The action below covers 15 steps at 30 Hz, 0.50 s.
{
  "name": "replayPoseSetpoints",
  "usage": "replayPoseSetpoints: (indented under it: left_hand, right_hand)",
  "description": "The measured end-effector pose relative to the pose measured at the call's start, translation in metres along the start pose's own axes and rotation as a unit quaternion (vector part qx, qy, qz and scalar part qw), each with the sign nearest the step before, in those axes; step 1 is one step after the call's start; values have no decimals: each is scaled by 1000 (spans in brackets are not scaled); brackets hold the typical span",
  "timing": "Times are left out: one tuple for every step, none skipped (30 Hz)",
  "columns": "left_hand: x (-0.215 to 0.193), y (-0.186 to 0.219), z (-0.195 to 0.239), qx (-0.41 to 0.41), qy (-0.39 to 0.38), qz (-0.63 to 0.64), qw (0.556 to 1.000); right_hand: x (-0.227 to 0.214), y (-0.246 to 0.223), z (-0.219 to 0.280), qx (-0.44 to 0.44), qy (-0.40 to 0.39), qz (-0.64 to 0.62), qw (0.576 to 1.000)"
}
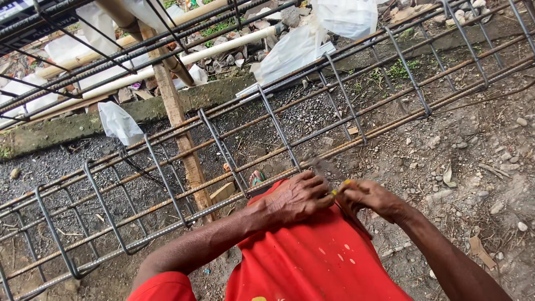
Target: The person uses pliers to twist wire ties around the intersections of a rebar grid. They repeatedly grab wire ends, clamp them with the pliers, and twist the wire to secure the rebar structure.
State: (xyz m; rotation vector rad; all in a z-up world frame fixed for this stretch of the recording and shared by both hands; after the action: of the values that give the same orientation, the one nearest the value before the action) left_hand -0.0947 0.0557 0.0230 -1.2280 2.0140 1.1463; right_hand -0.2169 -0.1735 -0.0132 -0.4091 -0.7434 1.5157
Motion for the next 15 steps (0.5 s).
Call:
replayPoseSetpoints:
  left_hand:
    - [-1,-2,6,-1,0,-1,1000]
    - [-3,-5,13,-28,-5,18,999]
    - [-4,-7,19,-56,-10,37,998]
    - [-20,-5,19,-58,-9,36,998]
    - [-35,-6,19,-110,-19,84,990]
    - [-50,-6,19,-162,-28,132,978]
    - [-50,-8,29,-163,-25,131,978]
    - [-50,-10,38,-183,-15,161,970]
    - [-52,-13,48,-202,-4,190,961]
    - [-61,-11,48,-202,-1,187,961]
    - [-71,-10,50,-226,9,223,948]
    - [-81,-9,51,-249,20,258,933]
    - [-84,-9,55,-248,20,254,935]
    - [-88,-10,59,-252,31,271,928]
    - [-90,-12,61,-251,39,292,922]
  right_hand:
    - [8,-18,6,0,-2,1,1000]
    - [15,-38,12,-30,12,-12,999]
    - [22,-57,18,-61,24,-24,998]
    - [22,-56,19,-60,22,-22,998]
    - [20,-57,20,-105,63,-37,992]
    - [17,-58,21,-150,104,-52,982]
    - [25,-65,24,-149,103,-50,982]
    - [31,-73,28,-210,153,6,966]
    - [38,-83,31,-271,200,61,939]
    - [46,-98,28,-273,199,64,939]
    - [55,-113,26,-317,191,59,927]
    - [64,-129,25,-361,183,55,913]
    - [71,-139,20,-364,182,55,912]
    - [78,-149,13,-346,143,16,927]
    - [85,-157,9,-327,110,-25,938]
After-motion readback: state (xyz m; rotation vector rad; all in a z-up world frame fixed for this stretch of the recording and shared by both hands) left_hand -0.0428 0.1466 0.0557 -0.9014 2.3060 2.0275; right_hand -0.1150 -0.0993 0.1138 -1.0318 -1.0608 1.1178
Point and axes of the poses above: each hand's wrist, its own z-axis away from the middle knuckle, its own x-axis out of the palm, y = z × x, the point moved 2 cm from there along -z, towards the middle knuckle, and after that the axes turned 2 degrees about x, right-handed, at the moved point
